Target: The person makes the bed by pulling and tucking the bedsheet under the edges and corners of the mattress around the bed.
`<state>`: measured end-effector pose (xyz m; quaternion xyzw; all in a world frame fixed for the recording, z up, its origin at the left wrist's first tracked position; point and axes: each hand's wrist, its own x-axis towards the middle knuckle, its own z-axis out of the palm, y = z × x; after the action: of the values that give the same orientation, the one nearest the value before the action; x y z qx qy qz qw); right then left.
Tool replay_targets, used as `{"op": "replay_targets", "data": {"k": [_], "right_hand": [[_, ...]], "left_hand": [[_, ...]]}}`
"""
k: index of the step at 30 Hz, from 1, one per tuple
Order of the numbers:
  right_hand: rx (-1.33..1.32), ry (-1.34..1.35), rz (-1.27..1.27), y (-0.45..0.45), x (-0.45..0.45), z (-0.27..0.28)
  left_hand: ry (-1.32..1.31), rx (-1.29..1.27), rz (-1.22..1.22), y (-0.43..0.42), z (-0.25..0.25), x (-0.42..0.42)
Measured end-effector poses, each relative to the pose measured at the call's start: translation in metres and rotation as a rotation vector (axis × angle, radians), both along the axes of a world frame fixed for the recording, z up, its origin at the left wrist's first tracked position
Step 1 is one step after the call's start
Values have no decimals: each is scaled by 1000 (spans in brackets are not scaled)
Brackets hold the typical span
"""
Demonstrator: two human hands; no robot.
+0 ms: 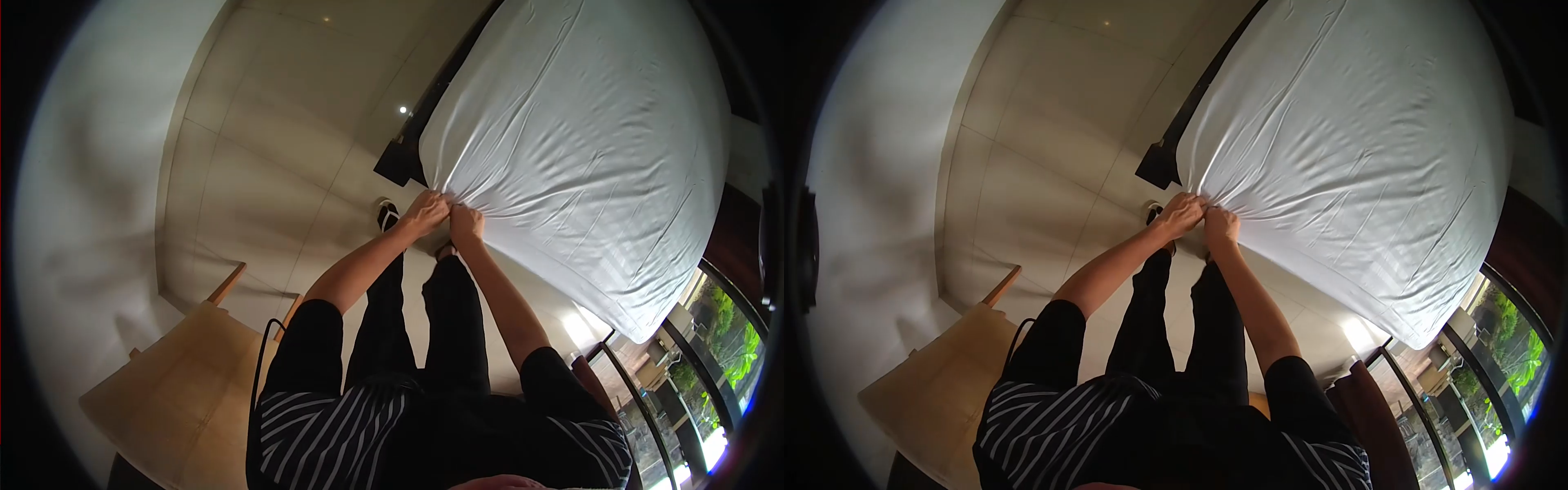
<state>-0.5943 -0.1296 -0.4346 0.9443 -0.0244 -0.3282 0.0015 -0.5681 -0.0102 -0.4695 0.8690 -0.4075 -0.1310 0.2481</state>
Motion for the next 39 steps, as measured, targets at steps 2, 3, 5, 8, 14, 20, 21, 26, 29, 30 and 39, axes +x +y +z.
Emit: {"op": "replay_targets", "data": {"k": [2,3,5,8,14,20,21,26,29,30,39], "right_hand": [[34,39,-72,-3,-1,-5],[58,7,-96,-5,-4,-9],[253,-231,-148,-8,-16,-5],[647,-293,-294,-5,-58,-8],[1771,84,-1943,-36,-82,-91],[2156,-549,-1865,-34,-43,-113],[2157,-583,-1881,-33,-40,-114],[2179,-686,-1899,-34,-29,-125],[2167,-714,-1895,-35,-26,-131],[2158,-720,-1900,-34,-26,-134],[2036,-732,-1941,-27,-28,-148]], "left_hand": [[111,-115,35,-1,-4,3],[173,-197,63,-1,-4,7],[357,-341,111,10,6,20],[923,-547,750,38,12,44],[1557,-795,1101,23,-69,98],[1466,-787,1028,23,-94,79],[1434,-772,1032,21,-97,75],[1344,-747,903,22,-104,74],[1424,-838,885,23,-93,76],[1489,-891,896,25,-94,75],[1331,-643,758,35,-113,89]]}}
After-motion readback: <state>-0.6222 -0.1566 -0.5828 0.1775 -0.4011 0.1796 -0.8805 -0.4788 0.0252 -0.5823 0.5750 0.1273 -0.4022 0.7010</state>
